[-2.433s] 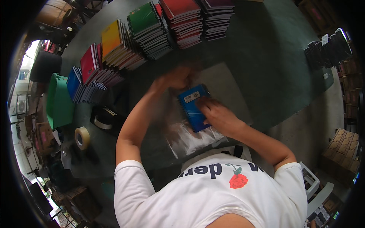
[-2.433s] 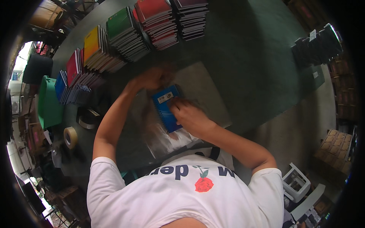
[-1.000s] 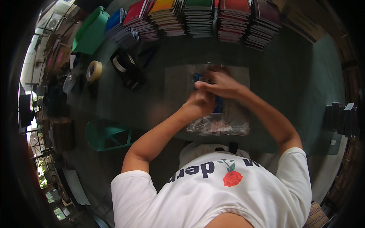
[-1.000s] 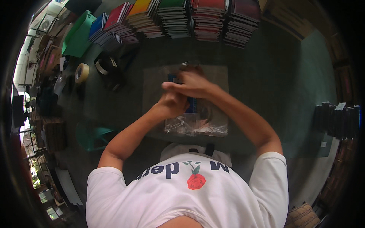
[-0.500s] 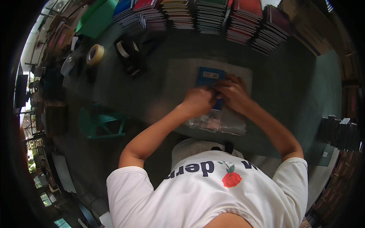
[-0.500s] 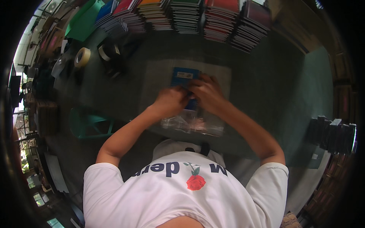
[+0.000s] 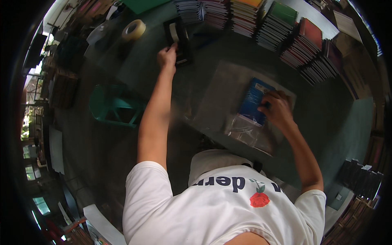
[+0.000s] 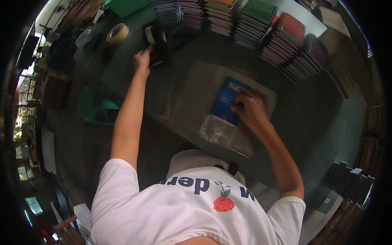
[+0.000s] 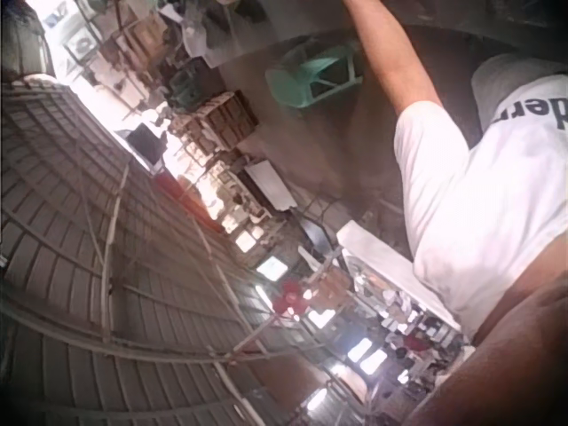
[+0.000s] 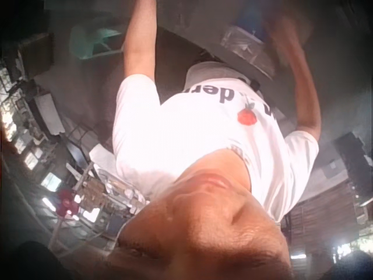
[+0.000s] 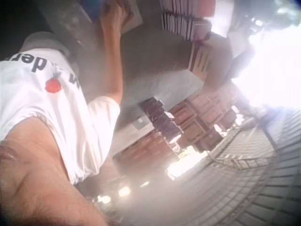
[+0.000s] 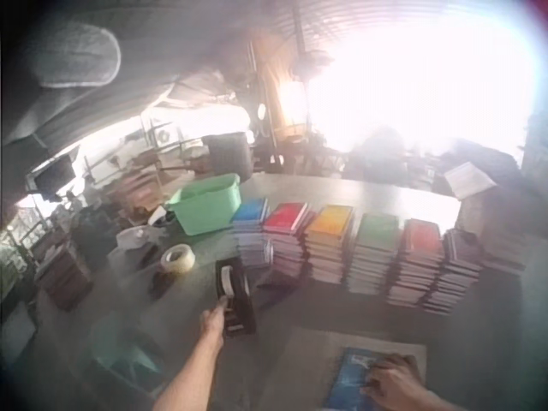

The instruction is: The person gathers notebooks of different colors, stacks them together, and places them into plastic sleeves, securing each sleeve with tape.

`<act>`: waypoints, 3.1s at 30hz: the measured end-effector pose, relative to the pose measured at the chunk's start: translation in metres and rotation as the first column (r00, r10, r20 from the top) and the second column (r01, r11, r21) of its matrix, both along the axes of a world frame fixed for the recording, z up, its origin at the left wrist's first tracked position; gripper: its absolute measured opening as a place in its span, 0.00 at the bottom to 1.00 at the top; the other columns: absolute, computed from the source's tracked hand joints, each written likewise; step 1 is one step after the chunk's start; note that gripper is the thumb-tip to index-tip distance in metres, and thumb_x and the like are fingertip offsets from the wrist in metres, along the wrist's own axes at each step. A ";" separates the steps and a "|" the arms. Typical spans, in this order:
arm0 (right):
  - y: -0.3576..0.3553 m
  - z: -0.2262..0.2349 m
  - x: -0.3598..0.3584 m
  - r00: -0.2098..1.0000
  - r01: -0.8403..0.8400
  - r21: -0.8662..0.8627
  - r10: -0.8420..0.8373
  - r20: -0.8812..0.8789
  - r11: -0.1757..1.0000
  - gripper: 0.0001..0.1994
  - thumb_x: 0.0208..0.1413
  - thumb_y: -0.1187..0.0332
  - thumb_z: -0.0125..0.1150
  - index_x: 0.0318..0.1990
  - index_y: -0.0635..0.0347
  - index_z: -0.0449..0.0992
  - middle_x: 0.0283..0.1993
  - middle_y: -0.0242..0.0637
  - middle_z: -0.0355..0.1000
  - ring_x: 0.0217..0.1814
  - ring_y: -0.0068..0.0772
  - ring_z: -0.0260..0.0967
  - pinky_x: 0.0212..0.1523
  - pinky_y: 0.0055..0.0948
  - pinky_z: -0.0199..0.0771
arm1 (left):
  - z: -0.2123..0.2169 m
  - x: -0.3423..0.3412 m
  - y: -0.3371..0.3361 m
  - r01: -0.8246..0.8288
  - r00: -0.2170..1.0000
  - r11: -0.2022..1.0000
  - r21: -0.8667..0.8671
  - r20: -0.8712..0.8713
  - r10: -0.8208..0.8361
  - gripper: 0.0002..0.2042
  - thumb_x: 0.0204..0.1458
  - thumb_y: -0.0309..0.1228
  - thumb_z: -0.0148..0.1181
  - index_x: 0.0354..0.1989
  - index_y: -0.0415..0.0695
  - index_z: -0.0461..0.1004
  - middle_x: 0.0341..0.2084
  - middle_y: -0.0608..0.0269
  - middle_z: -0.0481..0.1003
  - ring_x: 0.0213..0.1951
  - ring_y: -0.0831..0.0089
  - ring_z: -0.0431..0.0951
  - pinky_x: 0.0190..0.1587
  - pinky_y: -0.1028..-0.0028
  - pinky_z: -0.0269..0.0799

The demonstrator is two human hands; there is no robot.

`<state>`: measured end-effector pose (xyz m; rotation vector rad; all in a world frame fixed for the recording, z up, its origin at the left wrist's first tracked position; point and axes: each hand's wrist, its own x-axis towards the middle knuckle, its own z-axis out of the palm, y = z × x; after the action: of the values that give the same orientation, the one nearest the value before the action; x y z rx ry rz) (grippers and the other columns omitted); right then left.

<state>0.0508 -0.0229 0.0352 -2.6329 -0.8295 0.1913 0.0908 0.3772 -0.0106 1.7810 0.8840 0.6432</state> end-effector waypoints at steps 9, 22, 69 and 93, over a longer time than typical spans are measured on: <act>-0.009 -0.010 -0.011 0.990 0.142 0.045 -0.142 -0.006 0.989 0.36 0.36 0.58 0.71 0.58 0.45 0.64 0.55 0.28 0.68 0.66 0.43 0.52 0.62 0.49 0.48 | 0.001 -0.048 -0.008 0.251 0.965 0.909 0.332 -0.158 -0.209 0.08 0.43 0.29 0.63 0.24 0.36 0.74 0.24 0.46 0.75 0.25 0.50 0.75 0.30 0.60 0.73; -0.015 -0.016 -0.004 0.981 0.184 0.033 -0.181 -0.075 0.982 0.45 0.36 0.53 0.71 0.65 0.43 0.53 0.57 0.34 0.66 0.68 0.48 0.48 0.65 0.52 0.45 | 0.029 -0.016 -0.245 0.980 0.104 -0.005 0.197 -0.541 -0.834 0.15 0.45 0.40 0.60 0.36 0.42 0.76 0.27 0.47 0.76 0.33 0.51 0.76 0.37 0.60 0.72; 0.002 0.011 -0.064 0.877 0.142 0.383 -0.296 0.379 0.913 0.15 0.42 0.68 0.66 0.41 0.52 0.77 0.38 0.29 0.71 0.43 0.33 0.65 0.45 0.32 0.61 | 0.071 -0.059 -0.194 0.706 0.064 -0.058 0.706 -0.146 -0.987 0.15 0.37 0.20 0.64 0.37 0.40 0.74 0.28 0.57 0.72 0.35 0.61 0.72 0.38 0.67 0.70; -0.006 0.051 -0.063 0.965 0.073 0.055 -0.084 0.248 0.996 0.21 0.43 0.74 0.59 0.49 0.51 0.74 0.56 0.35 0.65 0.63 0.39 0.57 0.62 0.38 0.56 | 0.084 -0.050 -0.189 0.500 0.137 -0.315 0.807 -0.433 -0.891 0.13 0.39 0.31 0.64 0.36 0.44 0.77 0.35 0.66 0.76 0.41 0.67 0.72 0.46 0.67 0.63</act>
<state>-0.0123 -0.0292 0.0857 -2.6759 -0.7946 -0.1832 0.0408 0.1886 0.0736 2.4422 -1.4266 0.4622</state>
